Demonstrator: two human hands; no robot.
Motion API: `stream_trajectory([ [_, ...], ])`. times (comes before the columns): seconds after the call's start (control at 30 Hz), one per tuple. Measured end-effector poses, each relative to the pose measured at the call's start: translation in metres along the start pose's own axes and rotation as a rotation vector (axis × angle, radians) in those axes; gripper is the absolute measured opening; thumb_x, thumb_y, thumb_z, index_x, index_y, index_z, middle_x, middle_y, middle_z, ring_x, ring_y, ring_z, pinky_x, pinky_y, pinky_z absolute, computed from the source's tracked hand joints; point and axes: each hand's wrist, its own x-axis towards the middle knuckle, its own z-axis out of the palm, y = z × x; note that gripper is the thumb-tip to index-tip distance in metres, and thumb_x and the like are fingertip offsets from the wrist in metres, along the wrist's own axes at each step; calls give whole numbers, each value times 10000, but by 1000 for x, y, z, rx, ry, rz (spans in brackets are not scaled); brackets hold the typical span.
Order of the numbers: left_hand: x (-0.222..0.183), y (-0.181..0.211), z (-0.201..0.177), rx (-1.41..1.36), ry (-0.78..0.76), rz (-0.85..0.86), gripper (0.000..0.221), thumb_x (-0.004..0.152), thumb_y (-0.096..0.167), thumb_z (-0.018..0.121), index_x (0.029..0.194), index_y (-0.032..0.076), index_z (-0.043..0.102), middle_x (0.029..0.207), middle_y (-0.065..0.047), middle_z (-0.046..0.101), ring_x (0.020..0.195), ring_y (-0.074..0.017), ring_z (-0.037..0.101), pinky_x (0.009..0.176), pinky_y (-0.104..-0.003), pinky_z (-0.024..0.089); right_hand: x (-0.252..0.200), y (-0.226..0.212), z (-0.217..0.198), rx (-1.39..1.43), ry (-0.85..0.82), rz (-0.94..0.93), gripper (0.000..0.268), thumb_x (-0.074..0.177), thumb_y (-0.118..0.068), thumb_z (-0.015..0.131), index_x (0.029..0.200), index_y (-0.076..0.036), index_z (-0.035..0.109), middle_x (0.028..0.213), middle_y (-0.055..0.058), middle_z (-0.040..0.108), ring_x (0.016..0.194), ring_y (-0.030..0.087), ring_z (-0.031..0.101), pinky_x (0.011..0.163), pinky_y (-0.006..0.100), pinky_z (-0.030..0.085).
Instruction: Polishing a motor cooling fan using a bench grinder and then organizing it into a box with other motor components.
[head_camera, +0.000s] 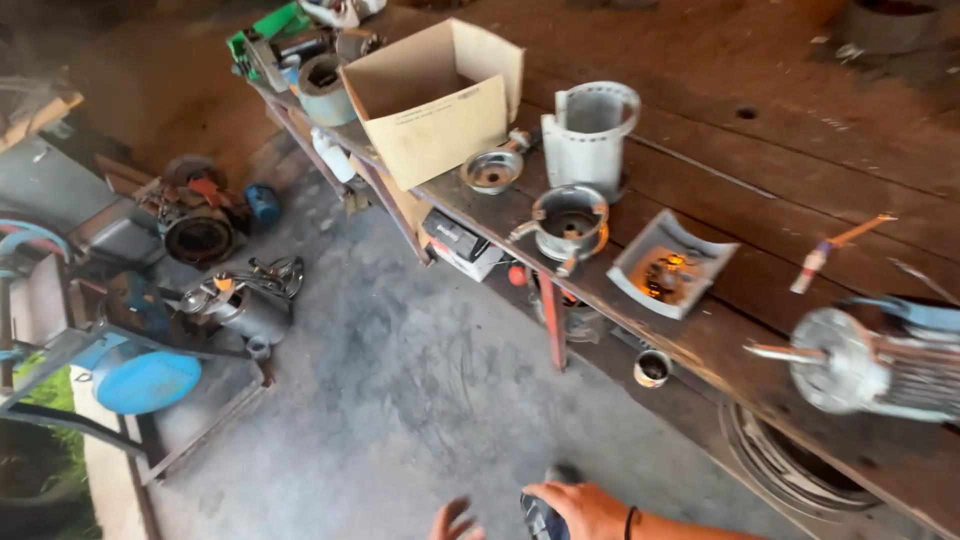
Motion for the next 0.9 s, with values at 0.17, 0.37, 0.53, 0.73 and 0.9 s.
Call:
stream_trajectory([
  [0.17, 64, 136, 100, -182, -434, 248, 1092, 707, 522, 904, 1522, 127, 295, 1487, -143, 465, 1279, -246, 595, 1013, -313, 528, 130, -29, -77, -247, 81, -384, 721, 917, -473, 562, 1507, -85, 413, 1423, 179, 543, 1160, 379, 628, 872, 491, 505],
  [0.37, 163, 265, 153, -186, 394, 473, 497, 791, 131, 635, 1258, 33, 497, 1137, -132, 501, 1061, -157, 592, 916, -222, 436, 258, -62, -155, -264, 138, -648, 354, 1048, -234, 477, 1357, -94, 578, 1334, 156, 608, 1164, 326, 649, 865, 418, 512],
  [0.53, 297, 320, 143, -39, 762, 572, 265, 988, -54, 398, 1031, 9, 652, 801, -117, 586, 741, -89, 638, 706, -139, 485, 372, -58, -225, -201, 164, -468, 318, 1037, -235, 428, 1311, -180, 580, 1281, 87, 611, 1172, 228, 645, 842, 345, 496],
  [0.73, 406, 385, 80, -334, 386, 91, 552, 720, 64, 576, 1256, 90, 705, 1052, -222, 758, 743, -230, 601, 694, -290, 444, 438, -116, -305, 52, 171, -4, 229, 954, -326, 464, 1112, -285, 624, 1140, -35, 650, 1032, 156, 676, 839, 293, 483],
  [0.9, 430, 620, 91, 418, -297, 703, 908, 769, 694, 715, 1416, 83, 535, 1581, -195, 393, 1488, -315, 385, 1162, -454, 321, 494, -95, -356, 429, 558, 162, 419, 729, -376, 667, 1102, -192, 718, 1050, -21, 803, 977, 73, 723, 851, 262, 545],
])
